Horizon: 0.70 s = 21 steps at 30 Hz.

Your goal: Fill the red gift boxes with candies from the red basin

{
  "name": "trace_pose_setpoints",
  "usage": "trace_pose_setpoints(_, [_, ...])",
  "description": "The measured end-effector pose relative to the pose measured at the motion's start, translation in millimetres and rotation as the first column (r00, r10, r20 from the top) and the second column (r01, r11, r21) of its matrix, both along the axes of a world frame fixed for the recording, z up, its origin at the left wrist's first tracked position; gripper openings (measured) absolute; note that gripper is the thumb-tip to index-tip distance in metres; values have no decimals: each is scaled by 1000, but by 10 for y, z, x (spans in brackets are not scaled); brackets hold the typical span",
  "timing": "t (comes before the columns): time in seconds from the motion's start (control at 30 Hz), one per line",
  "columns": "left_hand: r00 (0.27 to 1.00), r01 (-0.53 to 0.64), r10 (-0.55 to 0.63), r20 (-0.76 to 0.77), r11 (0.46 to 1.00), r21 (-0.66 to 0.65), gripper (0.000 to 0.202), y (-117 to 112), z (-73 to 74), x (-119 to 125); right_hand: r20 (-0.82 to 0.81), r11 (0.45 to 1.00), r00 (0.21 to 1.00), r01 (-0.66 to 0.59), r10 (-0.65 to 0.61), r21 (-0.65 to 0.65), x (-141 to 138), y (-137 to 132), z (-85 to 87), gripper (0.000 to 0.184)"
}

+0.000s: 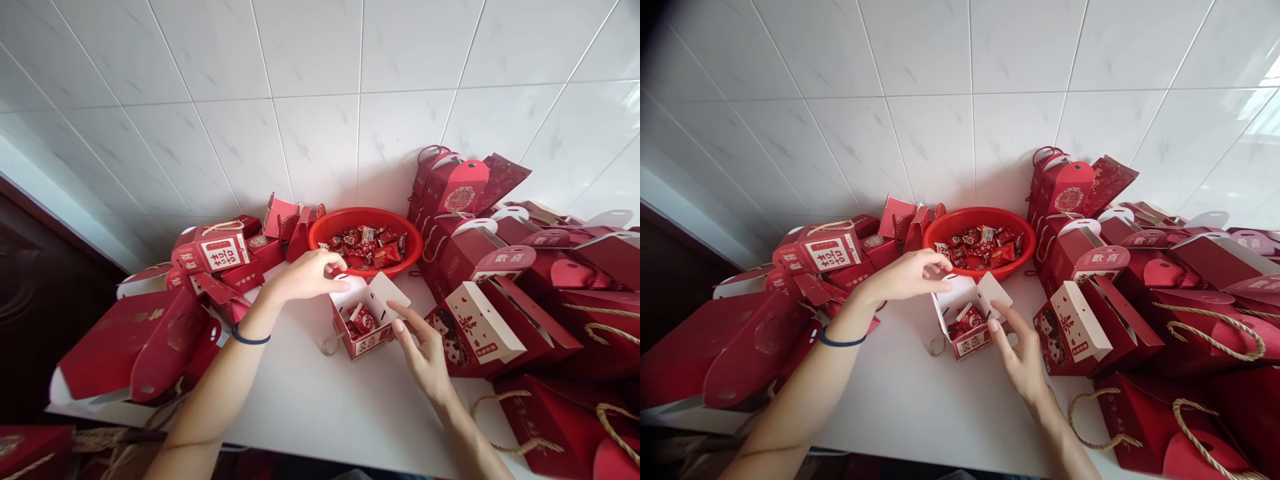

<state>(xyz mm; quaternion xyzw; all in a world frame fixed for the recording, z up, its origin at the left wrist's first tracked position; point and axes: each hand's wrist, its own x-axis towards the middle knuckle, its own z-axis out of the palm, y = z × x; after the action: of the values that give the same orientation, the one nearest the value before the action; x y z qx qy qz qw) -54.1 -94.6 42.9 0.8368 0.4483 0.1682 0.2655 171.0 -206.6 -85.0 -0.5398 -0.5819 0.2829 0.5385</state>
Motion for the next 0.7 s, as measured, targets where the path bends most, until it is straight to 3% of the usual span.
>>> trace_pose_setpoints(0.17, [994,100,-88,58,958,-268,58,-103,-208,-265,6,999,999,35,-35,37,-5,17,43,52])
trace_pose_setpoints(0.33, [971,232,-211,116,947,-223,60,-200,-279,-375,51,981,999,9,-20,194,-13,1,64,59])
trace_pose_setpoints(0.5, [948,129,-60,312,970,-206,45,-250,-436,-206,94,970,991,-116,98,216,-24,-28,98,55])
trace_pose_setpoints(0.7, [897,-88,189,398,962,-259,95,-376,-683,35,144,973,981,-156,132,172,-2,-54,151,42])
